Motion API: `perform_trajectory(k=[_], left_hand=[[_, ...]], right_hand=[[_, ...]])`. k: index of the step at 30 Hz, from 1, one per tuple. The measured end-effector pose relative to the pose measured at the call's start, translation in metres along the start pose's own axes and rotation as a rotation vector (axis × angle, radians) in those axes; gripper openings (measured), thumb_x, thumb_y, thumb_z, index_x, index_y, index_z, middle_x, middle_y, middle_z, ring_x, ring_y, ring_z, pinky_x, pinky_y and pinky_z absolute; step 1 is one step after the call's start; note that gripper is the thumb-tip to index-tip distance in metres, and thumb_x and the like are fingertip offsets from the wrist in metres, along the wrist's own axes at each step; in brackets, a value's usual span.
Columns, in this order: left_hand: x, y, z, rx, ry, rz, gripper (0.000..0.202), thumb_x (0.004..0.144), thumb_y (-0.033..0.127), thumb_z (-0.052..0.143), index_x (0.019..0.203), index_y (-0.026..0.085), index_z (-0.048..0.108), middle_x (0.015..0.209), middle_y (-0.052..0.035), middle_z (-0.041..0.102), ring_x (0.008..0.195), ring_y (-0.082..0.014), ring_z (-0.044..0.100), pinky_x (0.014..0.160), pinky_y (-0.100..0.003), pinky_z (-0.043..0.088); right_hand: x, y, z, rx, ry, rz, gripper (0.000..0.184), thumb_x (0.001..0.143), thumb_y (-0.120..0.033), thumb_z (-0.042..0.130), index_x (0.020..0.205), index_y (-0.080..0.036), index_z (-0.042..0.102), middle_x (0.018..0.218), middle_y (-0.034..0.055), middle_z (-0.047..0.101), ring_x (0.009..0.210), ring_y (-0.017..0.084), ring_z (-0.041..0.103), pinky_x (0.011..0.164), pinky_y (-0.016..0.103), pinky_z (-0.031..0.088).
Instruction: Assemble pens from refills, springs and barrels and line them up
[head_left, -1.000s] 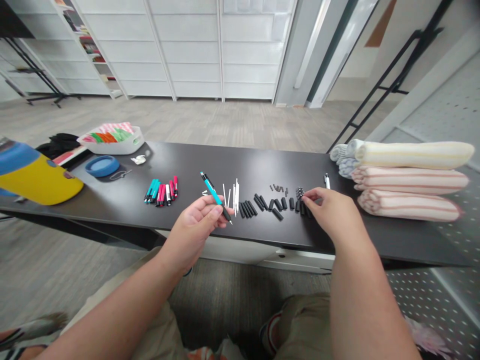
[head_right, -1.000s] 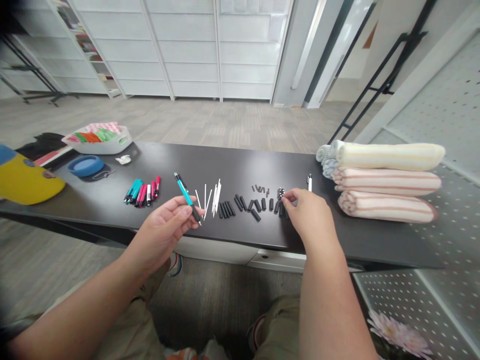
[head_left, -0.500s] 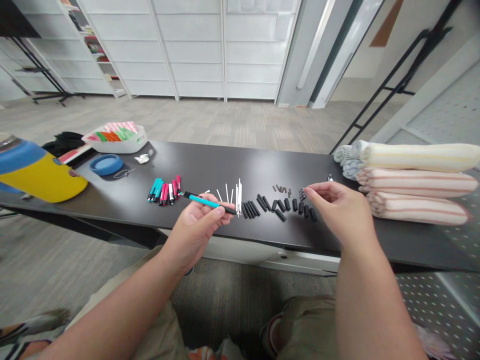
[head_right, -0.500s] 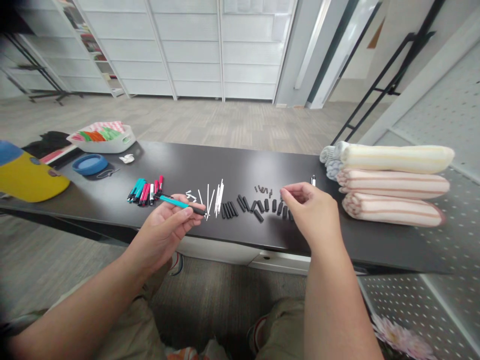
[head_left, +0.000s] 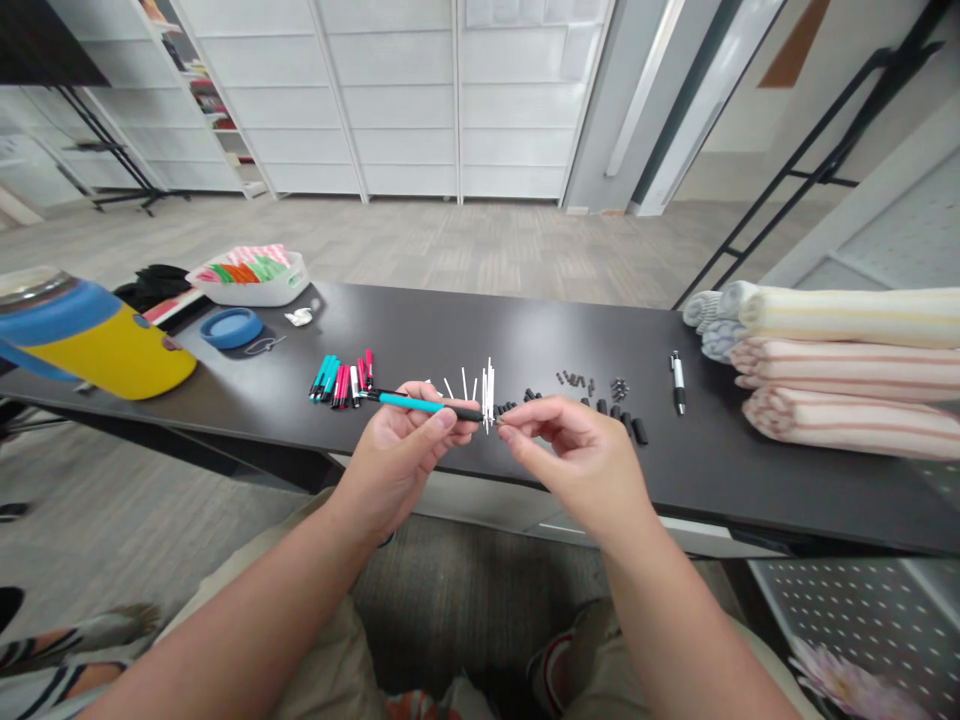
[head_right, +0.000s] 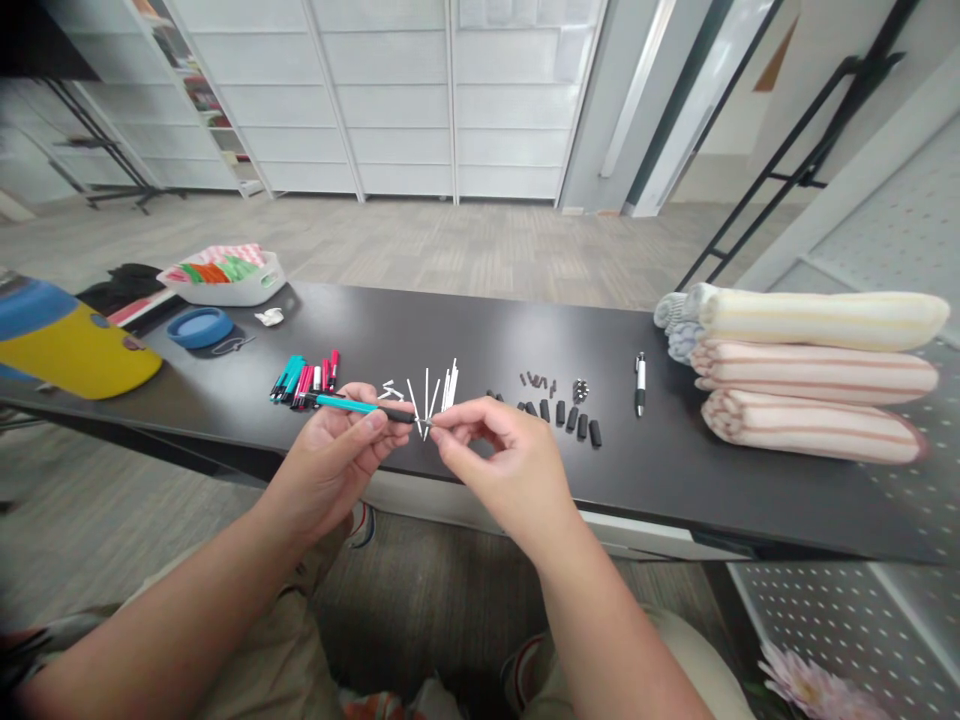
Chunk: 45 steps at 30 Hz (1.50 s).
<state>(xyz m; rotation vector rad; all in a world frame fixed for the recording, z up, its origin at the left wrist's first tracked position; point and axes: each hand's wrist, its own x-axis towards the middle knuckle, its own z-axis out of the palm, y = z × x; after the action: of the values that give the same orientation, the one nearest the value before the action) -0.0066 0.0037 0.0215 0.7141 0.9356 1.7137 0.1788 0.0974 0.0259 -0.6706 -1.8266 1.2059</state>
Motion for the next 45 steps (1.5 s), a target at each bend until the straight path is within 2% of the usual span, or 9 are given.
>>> perform_trajectory(k=[8, 17, 24, 28, 34, 39, 43, 45], left_hand=[[0.000, -0.002, 0.001, 0.082, -0.006, 0.004, 0.033, 0.088, 0.025, 0.086, 0.103, 0.020, 0.057, 0.106, -0.0061, 0.082, 0.087, -0.0141, 0.077, 0.091, -0.029, 0.060], [0.000, -0.002, -0.001, 0.124, -0.020, 0.024, 0.031, 0.088, 0.025, 0.086, 0.102, 0.019, 0.059, 0.105, -0.0071, 0.083, 0.089, -0.0163, 0.079, 0.092, -0.031, 0.062], [-0.001, -0.002, 0.000, 0.153, -0.025, 0.045, 0.031, 0.088, 0.027, 0.086, 0.102, 0.019, 0.059, 0.105, -0.0077, 0.083, 0.095, -0.0193, 0.080, 0.093, -0.033, 0.063], [0.000, -0.002, 0.000, 0.156, -0.015, 0.040, 0.032, 0.086, 0.027, 0.088, 0.101, 0.019, 0.060, 0.103, -0.0069, 0.083, 0.093, -0.0193, 0.080, 0.092, -0.033, 0.063], [-0.001, -0.002, -0.002, 0.194, -0.008, 0.042, 0.030, 0.086, 0.027, 0.088, 0.100, 0.019, 0.063, 0.098, -0.0056, 0.082, 0.089, -0.0189, 0.079, 0.089, -0.033, 0.064], [-0.001, -0.002, -0.003, 0.200, -0.034, 0.036, 0.028, 0.088, 0.027, 0.086, 0.102, 0.019, 0.063, 0.100, -0.0064, 0.081, 0.093, -0.0200, 0.079, 0.090, -0.033, 0.064], [-0.002, -0.003, -0.004, 0.222, -0.039, 0.048, 0.023, 0.089, 0.025, 0.085, 0.101, 0.018, 0.067, 0.097, -0.0046, 0.079, 0.087, -0.0165, 0.078, 0.088, -0.030, 0.063], [-0.002, -0.004, -0.005, 0.220, -0.045, 0.048, 0.022, 0.089, 0.025, 0.085, 0.101, 0.018, 0.069, 0.096, -0.0040, 0.078, 0.087, -0.0164, 0.077, 0.089, -0.030, 0.063]], right_hand=[[0.000, 0.000, 0.003, -0.069, -0.007, -0.064, 0.008, 0.091, -0.025, 0.077, 0.098, -0.025, 0.082, 0.084, 0.0020, 0.076, 0.075, 0.017, 0.068, 0.073, 0.031, 0.056], [-0.002, 0.002, 0.001, -0.188, -0.044, -0.032, 0.013, 0.095, -0.035, 0.076, 0.103, -0.026, 0.082, 0.086, 0.0009, 0.079, 0.075, 0.017, 0.071, 0.073, 0.030, 0.054], [-0.001, -0.003, -0.001, -0.333, -0.094, -0.143, 0.015, 0.099, -0.038, 0.070, 0.100, -0.024, 0.078, 0.083, 0.0011, 0.078, 0.073, 0.017, 0.070, 0.070, 0.029, 0.053], [0.000, -0.005, -0.002, -0.398, -0.113, -0.236, 0.009, 0.099, -0.031, 0.070, 0.100, -0.024, 0.075, 0.083, 0.0007, 0.075, 0.072, 0.016, 0.068, 0.069, 0.028, 0.052], [0.001, -0.003, -0.004, -0.470, -0.250, -0.318, 0.025, 0.110, -0.033, 0.052, 0.098, -0.023, 0.073, 0.092, 0.0052, 0.077, 0.085, 0.019, 0.068, 0.080, 0.032, 0.051], [0.000, -0.005, -0.005, -0.521, -0.297, -0.258, 0.024, 0.108, -0.037, 0.055, 0.097, -0.021, 0.068, 0.085, 0.0026, 0.071, 0.076, 0.017, 0.064, 0.070, 0.029, 0.045], [0.000, -0.008, -0.006, -0.513, -0.362, -0.299, 0.037, 0.113, -0.035, 0.041, 0.087, -0.022, 0.064, 0.083, 0.0027, 0.070, 0.076, 0.016, 0.063, 0.070, 0.029, 0.042], [0.000, -0.008, -0.006, -0.517, -0.374, -0.268, 0.038, 0.113, -0.037, 0.042, 0.084, -0.022, 0.061, 0.078, 0.0012, 0.067, 0.071, 0.015, 0.060, 0.066, 0.028, 0.040]])
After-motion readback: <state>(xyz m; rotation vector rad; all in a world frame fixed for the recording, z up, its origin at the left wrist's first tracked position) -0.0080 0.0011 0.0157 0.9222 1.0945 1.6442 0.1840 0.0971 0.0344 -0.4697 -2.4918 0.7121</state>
